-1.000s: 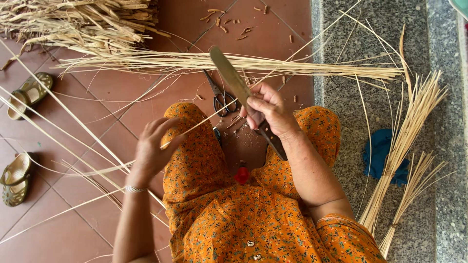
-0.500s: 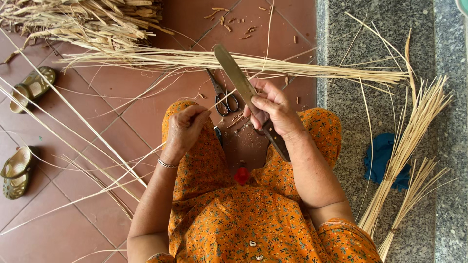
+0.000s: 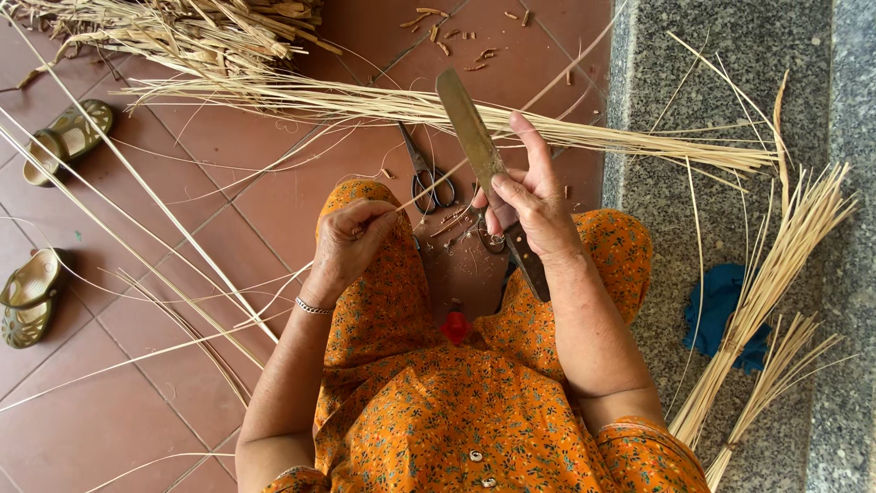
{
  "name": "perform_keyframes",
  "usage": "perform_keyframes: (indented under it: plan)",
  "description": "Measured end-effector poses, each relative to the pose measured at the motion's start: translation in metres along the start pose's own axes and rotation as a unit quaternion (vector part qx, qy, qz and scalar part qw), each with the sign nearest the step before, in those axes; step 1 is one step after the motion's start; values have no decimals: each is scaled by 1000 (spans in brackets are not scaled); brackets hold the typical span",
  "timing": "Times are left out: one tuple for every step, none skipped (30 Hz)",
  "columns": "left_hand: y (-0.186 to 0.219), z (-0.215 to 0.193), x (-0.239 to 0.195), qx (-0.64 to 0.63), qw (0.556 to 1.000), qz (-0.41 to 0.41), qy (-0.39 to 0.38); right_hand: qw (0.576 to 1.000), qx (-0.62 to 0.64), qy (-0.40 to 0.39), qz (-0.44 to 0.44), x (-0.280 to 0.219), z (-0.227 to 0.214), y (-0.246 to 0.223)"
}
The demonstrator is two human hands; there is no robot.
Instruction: The person sits on the floor and uses a knife to split long dried plant stalks into thinner strips. The person repeatedly shaves the stalks and separates the resulting strips, placing them aside.
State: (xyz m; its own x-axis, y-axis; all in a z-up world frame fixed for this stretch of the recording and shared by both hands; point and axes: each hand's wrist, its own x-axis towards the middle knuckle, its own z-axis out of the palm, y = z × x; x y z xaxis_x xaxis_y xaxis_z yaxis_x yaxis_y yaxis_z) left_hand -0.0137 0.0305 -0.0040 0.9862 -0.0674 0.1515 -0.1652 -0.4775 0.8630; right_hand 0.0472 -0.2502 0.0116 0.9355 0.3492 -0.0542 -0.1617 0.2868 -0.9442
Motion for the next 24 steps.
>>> perform_keyframes:
  plan:
    - [0,0,-3,-3,1000,10,-3,1000,-4,-2,-1,0,0,2]
    - [0,1,-5,-7,1000,20,-6,1000,-9,-4,-3,0,-1,4]
    - [0,2,-6,-18,1000,15,-2,1000,-18,4,-7,0,-2,7]
    - [0,2,-7,-28,1000,11,4,1000,-26,10,-13,1,-4,10]
    - [0,1,-7,-38,999,7,9,999,-35,17,-18,2,-6,13]
    - [1,0,-8,-36,999,6,9,1000,-16,15,-16,3,-8,16]
    - [1,-1,-8,-35,999,5,9,1000,3,13,-14,4,-11,19]
    - [1,-1,-9,-33,999,4,9,1000,22,10,-12,4,-14,21]
    - [1,-2,-9,-31,999,-9,2,997,75,-1,4,3,-18,22]
    - [1,-3,-10,-30,999,-22,-6,991,128,-12,21,2,-22,21]
    - [1,-5,-10,-28,999,-35,-14,983,181,-22,38,2,-26,21]
    - [0,-7,-11,-24,998,-50,-17,982,184,-7,30,1,-30,20]
    - [-1,-10,-13,-19,998,-65,-19,982,188,8,21,0,-34,18]
    - [-2,-14,-15,-14,997,-79,-21,981,191,23,12,0,-38,16]
    - [-4,-19,-16,-23,998,-65,-8,982,187,42,7,0,-44,12]
    - [-7,-27,-18,-31,998,-51,4,981,183,62,3,0,-50,9]
    - [-10,-34,-20,-39,998,-37,16,981,179,82,-1,-1,-56,6]
    - [-12,-42,-22,-49,998,-35,23,980,175,96,-16,-2,-63,5]
    - [-13,-50,-24,-59,997,-33,30,978,171,111,-31,-3,-71,4]
    - [-14,-55,-26,-67,996,-33,40,977,168,122,-44,-4,-79,5]
    - [-15,-61,-27,-38,997,-43,54,971,198,122,-58,-5,-87,7]
    - [-14,-69,-28,-8,996,-56,69,964,228,120,-69,-5,-95,11]
    - [-13,-77,-27,22,994,-69,85,956,258,118,-79,-5,-103,15]
    - [-10,-84,-28,36,992,-75,93,948,285,127,-63,-3,-112,20]
